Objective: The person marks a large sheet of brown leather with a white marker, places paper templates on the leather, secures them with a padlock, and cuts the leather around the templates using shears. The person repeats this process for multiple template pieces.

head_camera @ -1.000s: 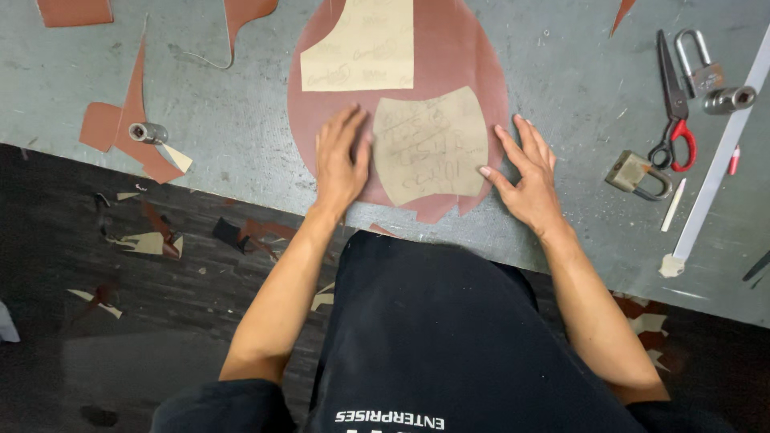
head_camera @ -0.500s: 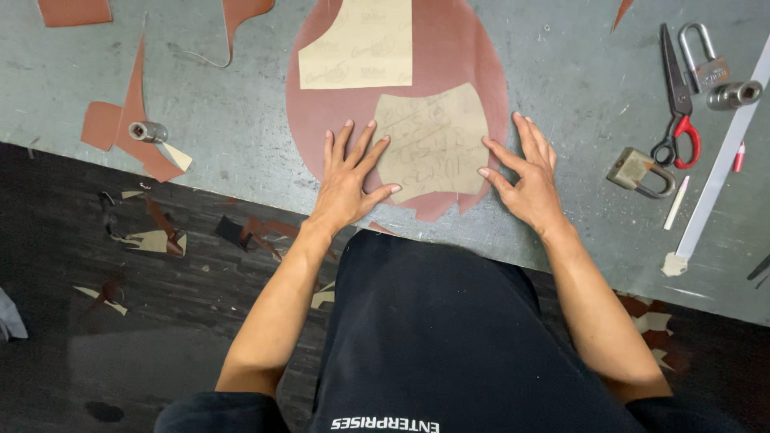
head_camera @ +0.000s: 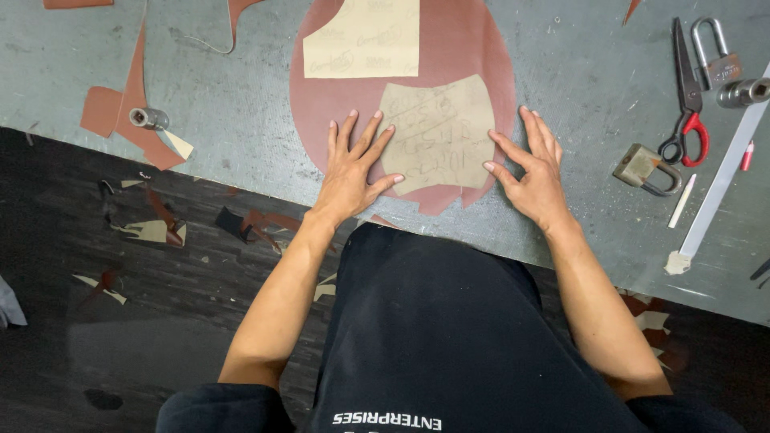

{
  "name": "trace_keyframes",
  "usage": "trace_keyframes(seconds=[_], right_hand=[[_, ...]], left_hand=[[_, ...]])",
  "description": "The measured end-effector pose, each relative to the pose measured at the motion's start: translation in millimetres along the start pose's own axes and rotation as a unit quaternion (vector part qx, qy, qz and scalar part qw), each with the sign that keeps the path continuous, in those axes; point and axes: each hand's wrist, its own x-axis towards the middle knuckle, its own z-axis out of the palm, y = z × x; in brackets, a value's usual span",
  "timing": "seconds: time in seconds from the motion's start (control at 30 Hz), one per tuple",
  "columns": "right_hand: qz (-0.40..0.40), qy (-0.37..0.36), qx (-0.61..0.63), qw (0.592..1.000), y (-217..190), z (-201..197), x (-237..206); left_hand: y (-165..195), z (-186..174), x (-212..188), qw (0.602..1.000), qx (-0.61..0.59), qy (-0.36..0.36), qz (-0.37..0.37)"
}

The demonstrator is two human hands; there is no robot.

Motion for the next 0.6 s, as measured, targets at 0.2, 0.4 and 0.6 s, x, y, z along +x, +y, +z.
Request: trace_keyframes(seconds=[0.2,0.4,0.6], right_hand=[[-0.005,-0.007,0.000,1.000,0,-6,2],[0.037,0.121,-0.067,0.990,39,-48,-27],[0.155,0.241,-0.186,0.940,94,-78,-70]], left_hand=[[0,0,1,1.000,-0.007,-0.004,-0.006],[2,1,0,1.000,-0.002,0.001,-0.004],[4,2,-1,1.000,0.004,-0.001,-0.004]])
